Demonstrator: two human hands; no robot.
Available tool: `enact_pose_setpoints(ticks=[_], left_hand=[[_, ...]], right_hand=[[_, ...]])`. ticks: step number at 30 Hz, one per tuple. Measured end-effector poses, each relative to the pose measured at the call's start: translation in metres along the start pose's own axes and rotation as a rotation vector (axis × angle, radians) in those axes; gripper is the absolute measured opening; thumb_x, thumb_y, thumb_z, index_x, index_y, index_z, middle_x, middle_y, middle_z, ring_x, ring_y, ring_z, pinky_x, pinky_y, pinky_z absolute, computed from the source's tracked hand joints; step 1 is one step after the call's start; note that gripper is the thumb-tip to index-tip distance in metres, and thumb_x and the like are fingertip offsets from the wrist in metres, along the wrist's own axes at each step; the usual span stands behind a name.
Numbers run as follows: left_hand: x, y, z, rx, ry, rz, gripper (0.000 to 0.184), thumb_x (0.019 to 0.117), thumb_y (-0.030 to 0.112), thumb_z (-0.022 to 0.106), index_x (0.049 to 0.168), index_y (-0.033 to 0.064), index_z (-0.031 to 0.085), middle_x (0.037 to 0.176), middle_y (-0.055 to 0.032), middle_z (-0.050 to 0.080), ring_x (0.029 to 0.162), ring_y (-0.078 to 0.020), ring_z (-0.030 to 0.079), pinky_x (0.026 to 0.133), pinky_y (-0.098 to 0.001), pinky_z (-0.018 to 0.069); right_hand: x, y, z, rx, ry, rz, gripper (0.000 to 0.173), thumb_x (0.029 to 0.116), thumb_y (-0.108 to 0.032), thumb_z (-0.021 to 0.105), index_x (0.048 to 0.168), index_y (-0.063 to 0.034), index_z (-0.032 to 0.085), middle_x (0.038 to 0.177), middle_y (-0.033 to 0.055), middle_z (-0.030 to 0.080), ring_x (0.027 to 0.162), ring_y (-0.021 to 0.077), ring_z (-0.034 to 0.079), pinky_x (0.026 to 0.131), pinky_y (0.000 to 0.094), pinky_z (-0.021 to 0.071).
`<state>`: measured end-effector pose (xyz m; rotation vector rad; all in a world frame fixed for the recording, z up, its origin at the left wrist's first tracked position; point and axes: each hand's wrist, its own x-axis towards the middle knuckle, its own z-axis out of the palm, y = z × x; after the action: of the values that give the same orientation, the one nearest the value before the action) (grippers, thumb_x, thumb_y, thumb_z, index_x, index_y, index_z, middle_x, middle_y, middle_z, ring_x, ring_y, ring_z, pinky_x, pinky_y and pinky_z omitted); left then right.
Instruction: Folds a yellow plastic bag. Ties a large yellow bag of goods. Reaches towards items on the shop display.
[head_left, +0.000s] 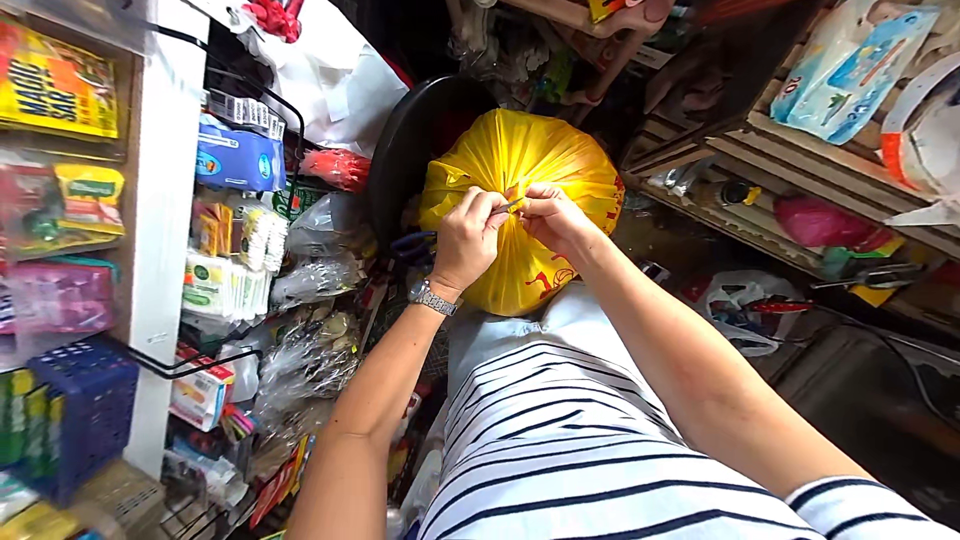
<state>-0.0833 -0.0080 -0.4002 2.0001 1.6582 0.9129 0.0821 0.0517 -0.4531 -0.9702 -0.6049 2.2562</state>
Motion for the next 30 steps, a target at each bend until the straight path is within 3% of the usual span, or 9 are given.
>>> enact_pose_setpoints(ticks=[5,10,14,17,22,24,26,28,30], left_hand=[[0.01,-0.008,-0.013,0.262,-0.129,0.332,0.012,0.099,0.0,0.06,0.103,-0.0026,0.071,0.097,-0.0194,0.07,0.091,-0.0315,0.071,0.078,-0.0376,0.0592],[-0.005,0.002,-0.038,-0.034,-0.282,-0.43,0.022,0.0954,0.015,0.071,0.114,0.0023,0.067,0.103,-0.0136,0.069,0.09,-0.0248,0.068,0.082,-0.0448,0.0573],[-0.023,0.009,-0.023,-0.318,-0.03,-0.675,0.012,0.0945,0.015,0.071,0.102,0.0057,0.07,0.085,-0.0017,0.067,0.063,-0.0062,0.055,0.059,-0.0235,0.046],[-0.015,0.019,-0.003,-0.304,0.051,-0.59,0.013,0.0939,0.014,0.072,0.103,0.0054,0.073,0.091,-0.0019,0.072,0.066,-0.0045,0.057,0.062,-0.0222,0.0469],[-0.004,0.035,-0.004,-0.044,-0.057,-0.528,0.018,0.092,0.018,0.077,0.102,0.0044,0.072,0.097,-0.0109,0.071,0.087,-0.0232,0.068,0.078,-0.042,0.0552],[-0.002,0.029,0.003,0.098,-0.061,-0.519,0.018,0.0881,0.021,0.078,0.097,0.0071,0.073,0.095,-0.0083,0.071,0.087,-0.0227,0.069,0.075,-0.0437,0.0564],[0.002,0.032,0.006,0.292,-0.111,-0.483,0.02,0.0863,0.024,0.079,0.097,0.0079,0.073,0.096,-0.0101,0.07,0.082,-0.0263,0.07,0.065,-0.0458,0.0563],[0.004,0.034,0.01,0.416,-0.166,-0.45,0.024,0.0858,0.024,0.079,0.1,0.006,0.072,0.098,-0.0137,0.069,0.078,-0.0305,0.07,0.059,-0.0474,0.0555],[0.005,0.03,0.013,0.473,-0.206,-0.432,0.022,0.0854,0.019,0.078,0.101,0.0041,0.072,0.099,-0.0152,0.069,0.078,-0.0318,0.07,0.059,-0.0475,0.0558]], right_hand=[[-0.001,-0.002,-0.003,0.011,-0.038,0.024,0.03,0.1039,0.001,0.039,0.101,-0.0097,0.066,0.095,-0.0001,0.071,0.081,0.0053,0.067,0.077,0.0224,0.0577],[-0.018,0.011,-0.006,-0.187,-0.046,-0.291,0.02,0.0965,0.002,0.056,0.108,-0.0135,0.06,0.107,0.0012,0.07,0.097,0.0119,0.068,0.089,0.0329,0.058],[-0.04,0.021,-0.008,-0.52,0.023,-0.564,0.016,0.0888,0.012,0.065,0.093,-0.0041,0.063,0.121,0.0074,0.067,0.106,0.013,0.067,0.084,0.0276,0.0595],[-0.033,0.029,-0.009,-0.603,0.042,-0.708,0.012,0.0848,0.012,0.069,0.091,0.0023,0.072,0.117,0.0123,0.069,0.107,0.0151,0.068,0.087,0.0276,0.0598],[-0.041,0.034,-0.002,-0.59,0.064,-0.649,0.018,0.0785,0.015,0.063,0.089,0.0016,0.071,0.121,0.0139,0.066,0.106,0.0155,0.068,0.081,0.0264,0.0608],[-0.046,0.034,0.0,-0.511,0.046,-0.584,0.022,0.0825,0.006,0.052,0.092,-0.0009,0.071,0.124,0.0112,0.066,0.109,0.0159,0.066,0.084,0.0292,0.0589],[-0.043,0.034,0.004,-0.34,0.068,-0.541,0.027,0.0909,-0.003,0.047,0.11,-0.003,0.066,0.118,0.0078,0.07,0.107,0.0168,0.068,0.091,0.0362,0.0574],[-0.036,0.031,0.016,-0.248,0.18,-0.494,0.018,0.0984,-0.007,0.061,0.115,-0.0078,0.056,0.102,0.0037,0.071,0.094,0.0144,0.071,0.085,0.0356,0.06],[-0.029,0.031,0.024,-0.23,0.279,-0.372,0.031,0.0916,-0.002,0.07,0.117,-0.007,0.053,0.103,0.0057,0.067,0.09,0.0146,0.07,0.079,0.0328,0.0613]])
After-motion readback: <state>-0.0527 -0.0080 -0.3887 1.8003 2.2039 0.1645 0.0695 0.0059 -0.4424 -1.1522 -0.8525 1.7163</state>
